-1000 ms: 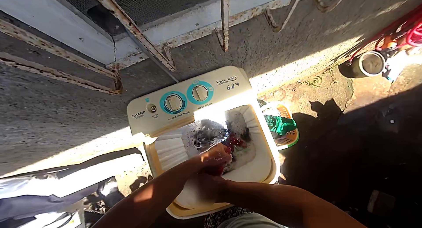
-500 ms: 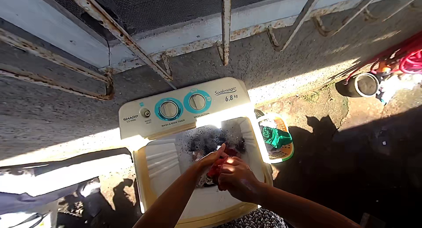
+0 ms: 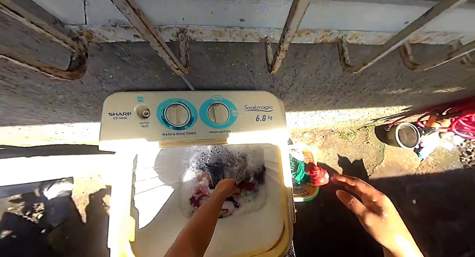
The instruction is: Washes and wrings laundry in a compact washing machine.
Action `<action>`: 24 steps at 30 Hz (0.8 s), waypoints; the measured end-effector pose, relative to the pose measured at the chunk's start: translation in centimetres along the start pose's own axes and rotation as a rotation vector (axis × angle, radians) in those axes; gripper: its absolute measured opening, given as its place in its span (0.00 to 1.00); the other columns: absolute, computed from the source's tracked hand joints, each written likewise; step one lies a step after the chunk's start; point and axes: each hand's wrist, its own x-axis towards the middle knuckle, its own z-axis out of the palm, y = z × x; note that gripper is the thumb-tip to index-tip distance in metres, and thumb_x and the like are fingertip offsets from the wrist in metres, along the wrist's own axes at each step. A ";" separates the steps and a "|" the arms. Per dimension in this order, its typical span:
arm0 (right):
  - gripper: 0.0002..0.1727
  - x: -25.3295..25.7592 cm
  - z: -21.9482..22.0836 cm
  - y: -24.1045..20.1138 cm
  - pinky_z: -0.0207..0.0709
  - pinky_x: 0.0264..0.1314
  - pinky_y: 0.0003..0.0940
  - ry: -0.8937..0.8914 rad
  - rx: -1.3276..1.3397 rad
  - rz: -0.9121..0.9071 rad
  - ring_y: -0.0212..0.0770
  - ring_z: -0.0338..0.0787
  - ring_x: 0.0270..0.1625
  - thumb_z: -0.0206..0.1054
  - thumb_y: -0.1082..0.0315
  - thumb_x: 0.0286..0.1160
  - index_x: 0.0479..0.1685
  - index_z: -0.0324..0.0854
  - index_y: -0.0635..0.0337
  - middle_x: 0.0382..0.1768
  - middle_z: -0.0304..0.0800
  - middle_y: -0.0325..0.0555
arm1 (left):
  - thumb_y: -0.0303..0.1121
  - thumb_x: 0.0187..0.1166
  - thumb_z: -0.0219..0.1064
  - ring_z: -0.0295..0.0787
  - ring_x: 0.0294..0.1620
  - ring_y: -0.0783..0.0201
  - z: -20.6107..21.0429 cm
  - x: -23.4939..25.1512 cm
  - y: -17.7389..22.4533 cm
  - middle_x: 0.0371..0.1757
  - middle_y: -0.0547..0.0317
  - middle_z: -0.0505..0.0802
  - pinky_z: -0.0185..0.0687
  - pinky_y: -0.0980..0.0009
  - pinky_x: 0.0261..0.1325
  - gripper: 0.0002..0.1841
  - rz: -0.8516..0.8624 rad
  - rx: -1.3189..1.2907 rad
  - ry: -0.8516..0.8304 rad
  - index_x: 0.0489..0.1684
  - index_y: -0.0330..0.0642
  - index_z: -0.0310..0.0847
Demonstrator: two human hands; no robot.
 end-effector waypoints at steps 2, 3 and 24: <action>0.16 0.2 3.4 -2.2 0.86 0.65 0.27 -0.122 0.151 -0.080 0.31 0.91 0.60 0.66 0.67 0.77 0.60 0.88 0.62 0.59 0.93 0.43 | 0.54 0.86 0.61 0.79 0.74 0.33 -2.0 -4.7 -0.6 0.66 0.30 0.87 0.68 0.31 0.76 0.30 0.080 -0.025 -0.009 0.65 0.32 0.83; 0.16 0.4 5.2 -3.3 0.86 0.64 0.27 -0.203 0.183 -0.111 0.31 0.92 0.58 0.66 0.69 0.78 0.60 0.88 0.63 0.58 0.93 0.44 | 0.52 0.88 0.60 0.80 0.73 0.32 -3.6 -7.3 -0.6 0.65 0.29 0.87 0.67 0.32 0.77 0.29 0.112 -0.089 0.021 0.65 0.30 0.82; 0.11 -1.0 13.2 -25.1 0.84 0.52 0.22 -0.169 0.478 -0.424 0.21 0.87 0.45 0.59 0.68 0.84 0.40 0.88 0.55 0.39 0.89 0.30 | 0.20 0.64 0.76 0.83 0.61 0.76 -7.1 -25.8 -2.4 0.64 0.49 0.86 0.79 0.77 0.67 0.36 0.693 -0.832 0.364 0.77 0.24 0.67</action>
